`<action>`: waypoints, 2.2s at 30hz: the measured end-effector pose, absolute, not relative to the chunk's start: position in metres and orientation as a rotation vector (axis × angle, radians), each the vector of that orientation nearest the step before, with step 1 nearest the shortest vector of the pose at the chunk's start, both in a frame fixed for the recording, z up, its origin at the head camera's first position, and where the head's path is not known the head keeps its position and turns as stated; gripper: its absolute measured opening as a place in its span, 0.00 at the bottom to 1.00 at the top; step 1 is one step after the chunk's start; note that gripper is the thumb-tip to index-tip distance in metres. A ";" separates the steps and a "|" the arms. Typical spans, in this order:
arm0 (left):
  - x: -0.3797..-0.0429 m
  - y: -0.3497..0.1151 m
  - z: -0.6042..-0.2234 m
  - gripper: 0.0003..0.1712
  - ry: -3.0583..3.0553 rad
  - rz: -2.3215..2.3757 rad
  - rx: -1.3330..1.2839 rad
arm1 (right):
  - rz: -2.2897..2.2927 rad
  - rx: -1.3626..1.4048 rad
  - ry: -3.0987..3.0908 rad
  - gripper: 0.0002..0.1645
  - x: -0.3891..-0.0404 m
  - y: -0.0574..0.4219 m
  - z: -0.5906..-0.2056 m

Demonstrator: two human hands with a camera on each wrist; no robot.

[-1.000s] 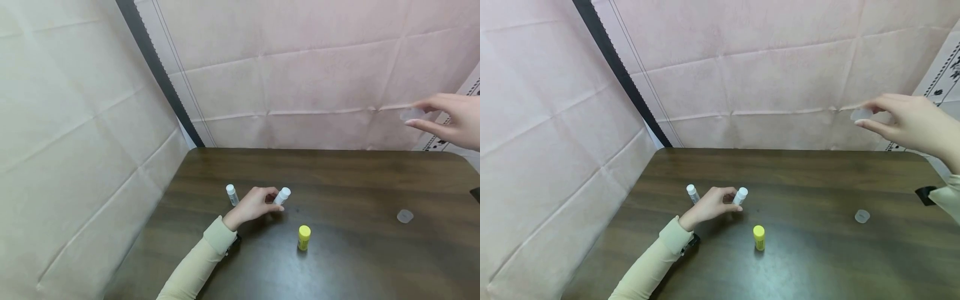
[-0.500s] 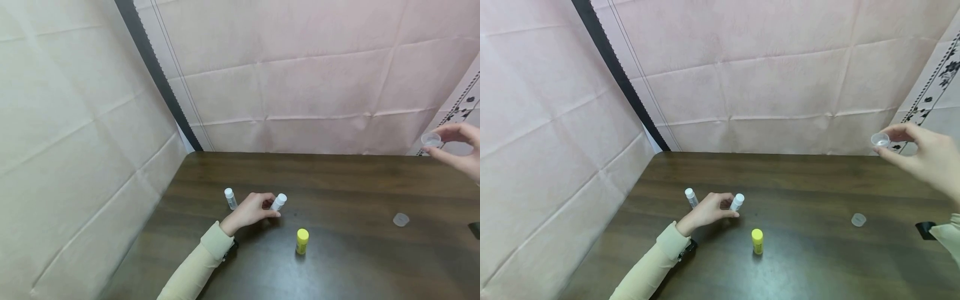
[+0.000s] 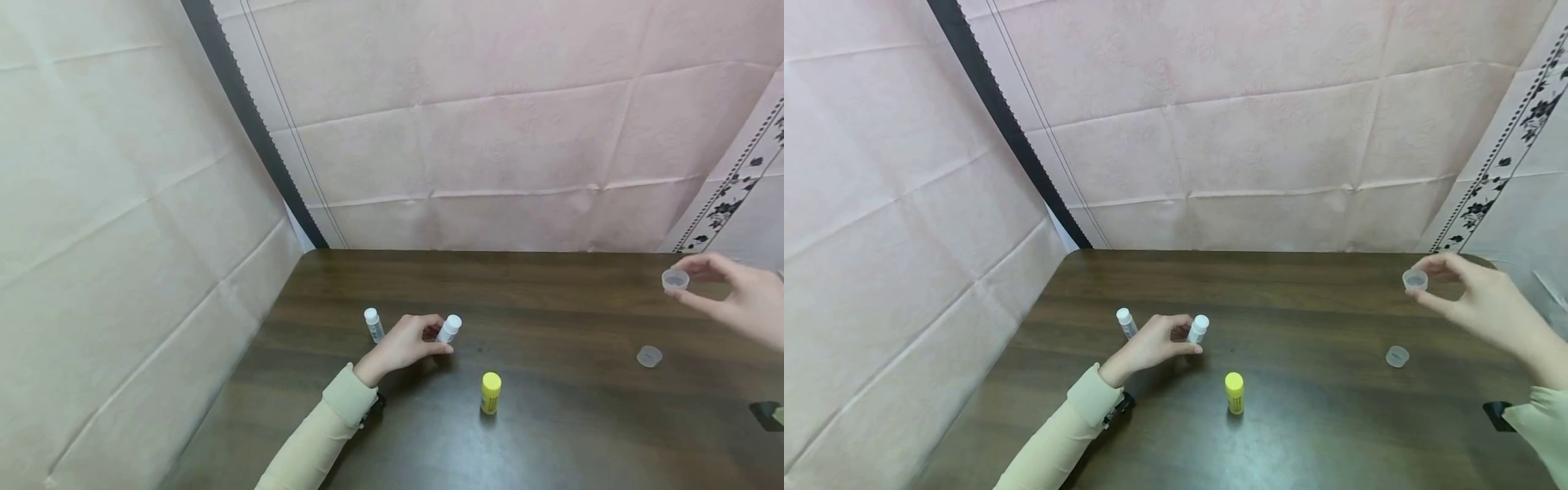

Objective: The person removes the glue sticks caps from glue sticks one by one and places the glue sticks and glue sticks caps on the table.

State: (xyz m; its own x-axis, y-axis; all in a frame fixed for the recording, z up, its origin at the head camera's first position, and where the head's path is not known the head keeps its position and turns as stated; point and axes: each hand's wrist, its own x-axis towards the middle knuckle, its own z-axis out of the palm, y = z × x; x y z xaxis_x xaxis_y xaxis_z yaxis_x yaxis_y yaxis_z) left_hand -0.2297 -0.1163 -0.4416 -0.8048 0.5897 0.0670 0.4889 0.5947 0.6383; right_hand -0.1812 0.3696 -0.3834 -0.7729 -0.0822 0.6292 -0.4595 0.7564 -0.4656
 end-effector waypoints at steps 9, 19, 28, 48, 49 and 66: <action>-0.229 -0.116 -0.442 0.16 2.662 0.995 0.904 | 0.725 0.430 -2.498 0.27 -0.169 0.373 -0.421; -0.230 -0.119 -0.441 0.14 2.663 1.003 0.906 | 0.644 0.533 -2.578 0.31 -0.142 0.375 -0.461; -0.230 -0.117 -0.439 0.14 2.656 1.013 0.911 | 0.713 0.518 -2.699 0.25 -0.123 0.375 -0.484; -0.221 -0.121 -0.438 0.12 2.642 1.016 0.944 | 0.765 0.652 -2.823 0.23 -0.119 0.380 -0.498; -0.221 -0.120 -0.438 0.13 2.638 1.019 0.941 | 0.766 0.663 -2.821 0.23 -0.119 0.381 -0.498; -0.198 -0.164 -0.390 0.14 2.732 1.259 0.952 | 0.716 0.597 -2.838 0.25 -0.121 0.380 -0.503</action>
State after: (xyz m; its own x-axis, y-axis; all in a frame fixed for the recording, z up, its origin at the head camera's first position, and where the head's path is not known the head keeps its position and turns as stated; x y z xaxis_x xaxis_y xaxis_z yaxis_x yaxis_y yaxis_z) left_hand -0.1979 -0.1641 -0.3897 -0.8177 0.5172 0.2527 0.5282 0.4996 0.6866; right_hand -0.1207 0.3800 -0.5029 -0.9089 -0.3404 0.2410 -0.4140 0.8065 -0.4221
